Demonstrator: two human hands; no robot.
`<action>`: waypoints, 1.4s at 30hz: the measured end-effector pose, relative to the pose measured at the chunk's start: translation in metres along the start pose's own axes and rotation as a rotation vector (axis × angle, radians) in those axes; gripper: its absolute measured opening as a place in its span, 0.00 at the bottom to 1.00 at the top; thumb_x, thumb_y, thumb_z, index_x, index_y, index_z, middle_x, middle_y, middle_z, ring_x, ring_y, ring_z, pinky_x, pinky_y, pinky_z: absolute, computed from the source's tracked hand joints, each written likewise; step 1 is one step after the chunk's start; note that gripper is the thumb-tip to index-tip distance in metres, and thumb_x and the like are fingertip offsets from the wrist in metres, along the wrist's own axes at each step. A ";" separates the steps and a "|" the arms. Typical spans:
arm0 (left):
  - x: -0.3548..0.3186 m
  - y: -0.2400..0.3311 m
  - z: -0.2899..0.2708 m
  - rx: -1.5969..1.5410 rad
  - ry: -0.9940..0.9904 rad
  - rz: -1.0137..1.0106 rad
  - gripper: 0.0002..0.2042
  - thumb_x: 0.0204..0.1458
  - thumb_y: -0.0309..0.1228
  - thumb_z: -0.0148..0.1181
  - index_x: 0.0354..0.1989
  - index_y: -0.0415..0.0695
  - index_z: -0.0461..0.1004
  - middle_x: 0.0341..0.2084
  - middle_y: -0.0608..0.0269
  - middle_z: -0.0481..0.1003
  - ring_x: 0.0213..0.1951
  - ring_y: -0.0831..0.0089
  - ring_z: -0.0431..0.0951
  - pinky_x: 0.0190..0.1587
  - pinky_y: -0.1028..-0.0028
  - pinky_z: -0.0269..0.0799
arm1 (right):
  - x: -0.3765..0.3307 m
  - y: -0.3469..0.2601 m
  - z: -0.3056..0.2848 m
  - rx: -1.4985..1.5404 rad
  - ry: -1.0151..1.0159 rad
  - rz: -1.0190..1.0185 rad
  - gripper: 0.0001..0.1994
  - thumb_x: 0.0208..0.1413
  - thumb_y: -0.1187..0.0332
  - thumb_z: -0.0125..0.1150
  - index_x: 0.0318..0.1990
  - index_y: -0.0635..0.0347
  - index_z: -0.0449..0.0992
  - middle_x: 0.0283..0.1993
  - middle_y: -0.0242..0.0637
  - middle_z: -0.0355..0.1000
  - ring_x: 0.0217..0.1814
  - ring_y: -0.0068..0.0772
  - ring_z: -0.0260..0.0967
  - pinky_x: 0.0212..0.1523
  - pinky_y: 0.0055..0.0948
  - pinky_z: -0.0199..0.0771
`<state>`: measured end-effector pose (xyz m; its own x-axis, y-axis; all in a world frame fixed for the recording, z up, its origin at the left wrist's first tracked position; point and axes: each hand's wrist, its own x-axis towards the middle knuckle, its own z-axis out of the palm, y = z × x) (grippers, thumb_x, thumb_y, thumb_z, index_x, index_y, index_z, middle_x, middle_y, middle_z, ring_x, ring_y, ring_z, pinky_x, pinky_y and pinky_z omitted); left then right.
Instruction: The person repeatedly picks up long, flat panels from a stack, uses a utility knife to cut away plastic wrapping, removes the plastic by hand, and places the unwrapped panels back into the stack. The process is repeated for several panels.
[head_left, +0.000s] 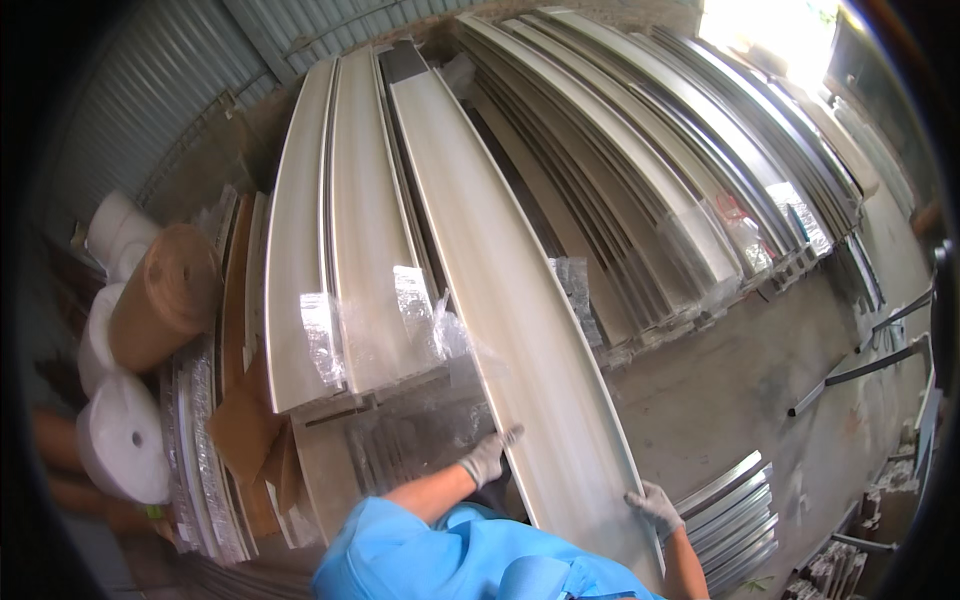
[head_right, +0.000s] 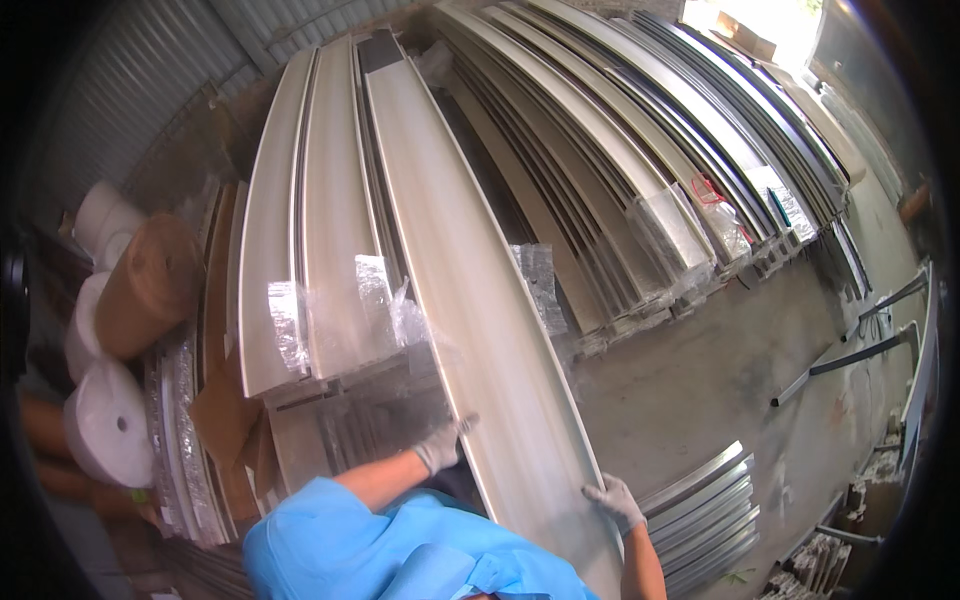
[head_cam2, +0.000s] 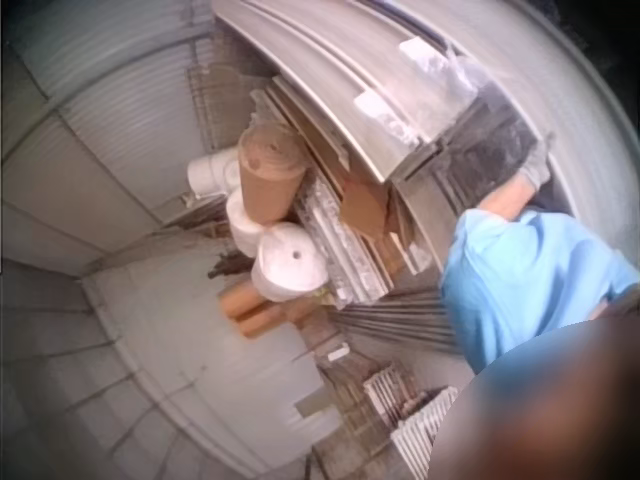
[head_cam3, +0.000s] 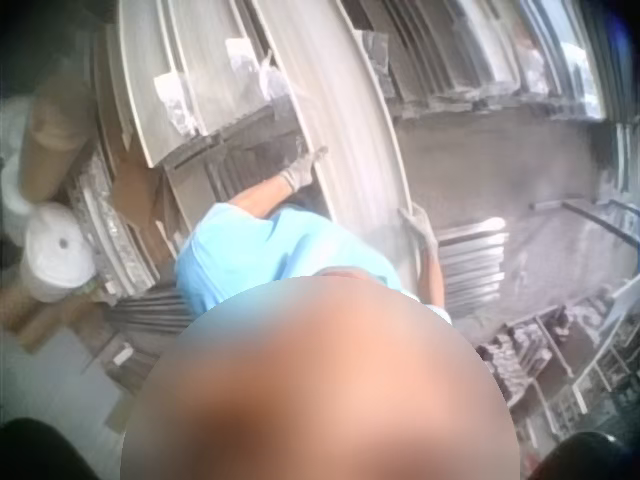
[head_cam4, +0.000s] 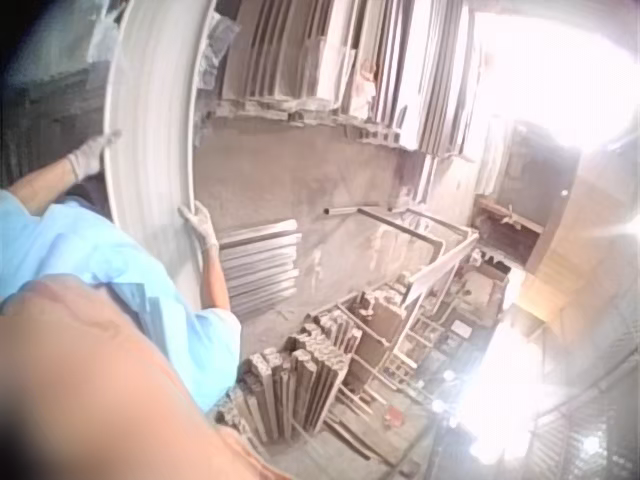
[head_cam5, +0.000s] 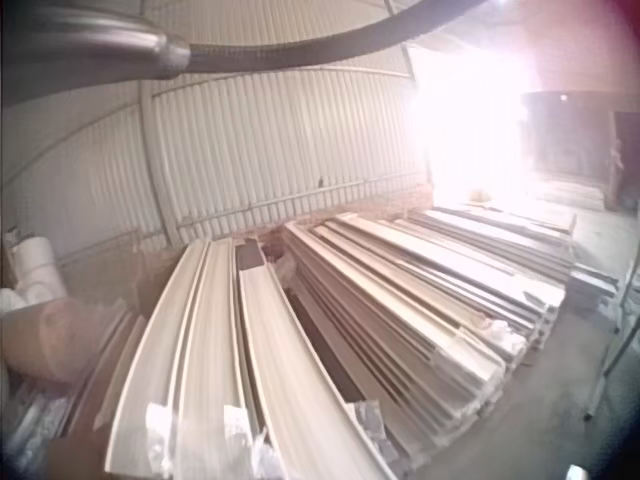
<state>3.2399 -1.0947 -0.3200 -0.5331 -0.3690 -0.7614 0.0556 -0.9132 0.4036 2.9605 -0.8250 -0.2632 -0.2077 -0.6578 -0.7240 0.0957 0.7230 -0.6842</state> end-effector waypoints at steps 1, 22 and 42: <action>-0.013 -0.016 -0.002 -0.006 -0.004 -0.065 0.29 0.50 0.43 0.72 0.56 0.39 0.72 0.50 0.56 0.77 0.52 0.62 0.77 0.58 0.60 0.75 | 0.024 -0.017 0.001 -0.082 0.008 -0.054 0.29 0.48 0.48 0.70 0.49 0.65 0.78 0.40 0.30 0.76 0.41 0.22 0.70 0.42 0.28 0.73; 0.009 0.062 0.054 -0.293 -0.200 0.121 0.40 0.58 0.67 0.43 0.68 0.47 0.61 0.63 0.52 0.66 0.63 0.52 0.66 0.65 0.51 0.63 | -0.095 0.025 0.007 -0.096 0.327 -0.085 0.17 0.58 0.54 0.66 0.35 0.62 0.76 0.28 0.26 0.70 0.32 0.18 0.63 0.34 0.25 0.66; -0.048 -0.119 0.181 -0.302 -0.683 0.103 0.45 0.56 0.69 0.46 0.70 0.42 0.56 0.65 0.47 0.62 0.64 0.51 0.64 0.68 0.56 0.60 | -0.395 0.044 0.067 -0.633 1.072 -0.201 0.22 0.48 0.52 0.72 0.26 0.61 0.70 0.23 0.47 0.67 0.26 0.53 0.68 0.29 0.42 0.66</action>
<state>3.1059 -0.9369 -0.2394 -0.9119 -0.3561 -0.2039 0.3106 -0.9237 0.2243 3.1120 -0.5474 -0.0133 -0.8767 -0.4804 0.0249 -0.4497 0.8000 -0.3972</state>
